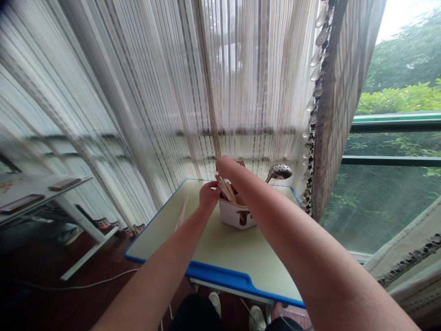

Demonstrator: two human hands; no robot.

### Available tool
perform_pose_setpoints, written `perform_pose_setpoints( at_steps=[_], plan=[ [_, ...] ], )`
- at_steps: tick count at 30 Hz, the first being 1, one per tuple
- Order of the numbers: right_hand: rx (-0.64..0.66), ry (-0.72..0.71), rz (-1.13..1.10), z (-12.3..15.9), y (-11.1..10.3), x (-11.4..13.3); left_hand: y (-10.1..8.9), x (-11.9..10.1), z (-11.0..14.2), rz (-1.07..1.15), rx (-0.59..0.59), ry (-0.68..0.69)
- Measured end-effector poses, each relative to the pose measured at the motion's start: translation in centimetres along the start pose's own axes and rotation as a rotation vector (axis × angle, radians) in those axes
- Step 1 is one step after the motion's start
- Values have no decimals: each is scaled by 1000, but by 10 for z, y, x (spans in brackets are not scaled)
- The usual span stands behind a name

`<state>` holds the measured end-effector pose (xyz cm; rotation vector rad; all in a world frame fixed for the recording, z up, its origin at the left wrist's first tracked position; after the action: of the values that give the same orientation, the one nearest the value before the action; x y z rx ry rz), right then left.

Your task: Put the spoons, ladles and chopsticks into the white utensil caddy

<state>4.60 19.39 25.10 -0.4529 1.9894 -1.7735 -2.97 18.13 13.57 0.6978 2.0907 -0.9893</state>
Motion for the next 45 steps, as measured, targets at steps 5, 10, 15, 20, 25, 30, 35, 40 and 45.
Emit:
perform_pose_setpoints(
  at_steps=[5,10,15,20,25,30,35,40,45],
  plan=[
    [2,37,-54,-2,3,-4,-1,-1,4,25,-15,6],
    [-6,37,-68,-2,3,-5,-3,-4,7,38,-18,-18],
    [-88,46,-45,1,-9,-4,-8,-9,12,32,-27,-45],
    [-338,-30,-147,13,-40,19,-41,4,19,37,-92,43],
    [-603,-180,-501,38,-47,69,-110,81,33,-190,-266,-94],
    [-523,-95,-762,29,38,114,-145,155,58,-349,-168,-266],
    [-227,109,-773,8,153,141,-147,165,72,-360,-98,-198],
    [-114,220,-702,-6,198,149,-140,157,72,-413,-44,-135],
    [-44,225,-593,-25,205,145,-137,159,70,-454,8,-136]
  ],
)
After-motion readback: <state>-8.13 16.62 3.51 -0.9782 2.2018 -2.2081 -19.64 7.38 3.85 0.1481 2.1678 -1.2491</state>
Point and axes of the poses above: each hand's wrist, its own z-axis away from the middle knuckle, its own y-axis out of the palm, x = y × z, the point moved 8 cm from there along -z, towards the middle knuckle
